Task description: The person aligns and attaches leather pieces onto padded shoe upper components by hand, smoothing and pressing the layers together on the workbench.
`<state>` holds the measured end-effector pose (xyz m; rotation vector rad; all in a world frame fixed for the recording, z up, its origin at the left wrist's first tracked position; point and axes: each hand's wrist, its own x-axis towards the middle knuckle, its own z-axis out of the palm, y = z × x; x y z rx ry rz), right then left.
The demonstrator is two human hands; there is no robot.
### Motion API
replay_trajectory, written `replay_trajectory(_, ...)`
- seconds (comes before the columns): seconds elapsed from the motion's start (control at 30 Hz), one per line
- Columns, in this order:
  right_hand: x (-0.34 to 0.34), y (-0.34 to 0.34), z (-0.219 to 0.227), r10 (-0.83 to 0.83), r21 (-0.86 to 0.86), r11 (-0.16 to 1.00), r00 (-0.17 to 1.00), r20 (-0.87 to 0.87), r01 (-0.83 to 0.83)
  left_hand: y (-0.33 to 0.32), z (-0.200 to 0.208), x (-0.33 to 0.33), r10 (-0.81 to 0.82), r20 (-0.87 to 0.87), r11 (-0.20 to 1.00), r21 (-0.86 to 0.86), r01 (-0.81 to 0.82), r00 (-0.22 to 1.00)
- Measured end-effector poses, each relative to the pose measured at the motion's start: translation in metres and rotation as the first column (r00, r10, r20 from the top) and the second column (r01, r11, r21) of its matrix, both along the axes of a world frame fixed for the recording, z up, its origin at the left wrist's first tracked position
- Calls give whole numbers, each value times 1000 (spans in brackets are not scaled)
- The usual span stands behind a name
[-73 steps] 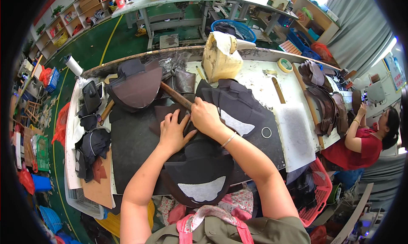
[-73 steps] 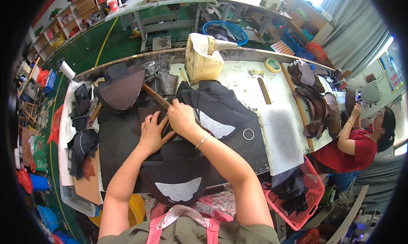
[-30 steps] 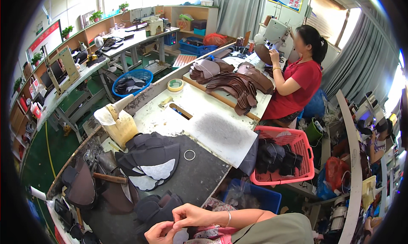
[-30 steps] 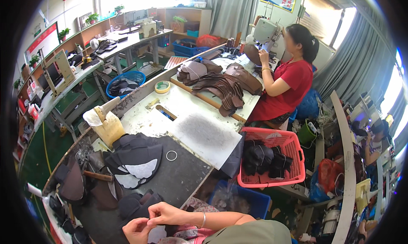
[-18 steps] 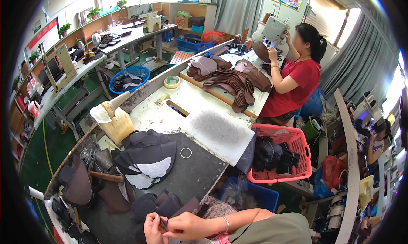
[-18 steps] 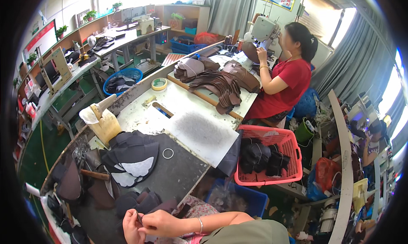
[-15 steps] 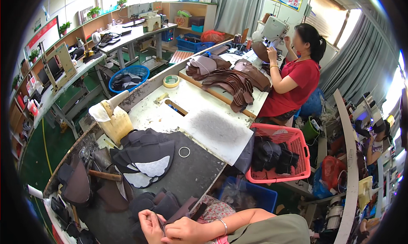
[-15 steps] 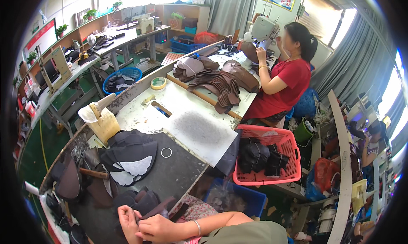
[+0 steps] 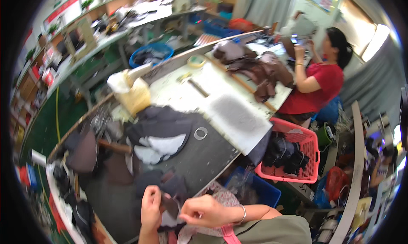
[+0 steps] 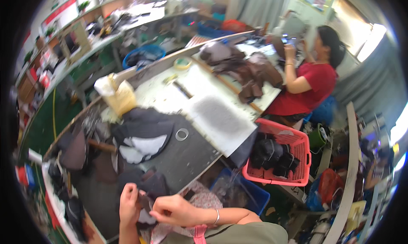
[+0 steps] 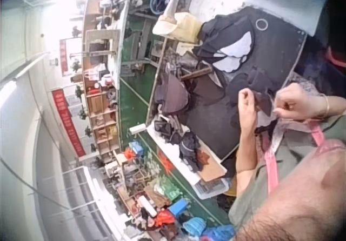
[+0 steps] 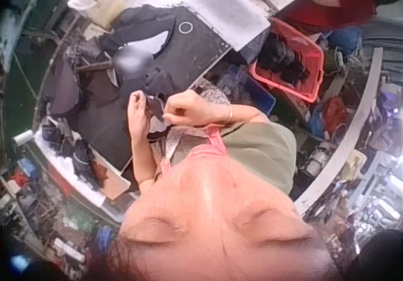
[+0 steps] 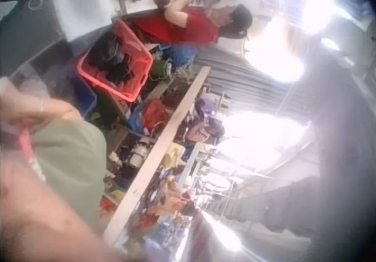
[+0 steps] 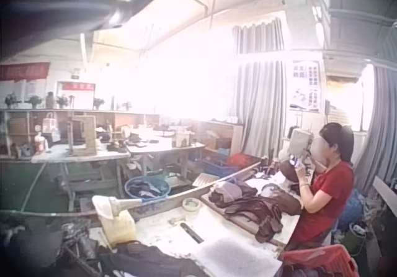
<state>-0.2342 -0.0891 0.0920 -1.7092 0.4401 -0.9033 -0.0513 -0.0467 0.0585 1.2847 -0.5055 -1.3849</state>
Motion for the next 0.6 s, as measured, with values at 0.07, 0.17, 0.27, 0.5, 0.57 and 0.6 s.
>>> replay_trajectory(0.07, 2, 2, -6, -2, -122, 993, 998, -67, -6, -2, -5, 10, -179, -130, 979, 71, 189, 975)
replay_trajectory(0.17, 7, 3, -9, -12, -198, 980, 994, -107, -10, -11, -8, -5, -154, -91, 987, 43, 158, 984)
replay_trajectory(0.27, 7, 8, -7, 73, -198, 975, 988, -138, -99, -12, -4, -21, 6, 551, 989, -128, 78, 834)
replay_trajectory(0.5, -53, -13, -1, 284, 293, 880, 908, 306, -374, -3, -9, -3, 317, 926, 946, -325, 5, 204)
replay_trajectory(0.57, -87, -19, -13, 97, 478, 833, 924, 369, -278, 3, -10, 15, 302, 951, 953, -300, -44, 59)
replay_trajectory(0.6, -99, -26, -17, 32, 510, 847, 972, 234, -151, 10, -10, 23, 307, 951, 948, -304, -91, 27)
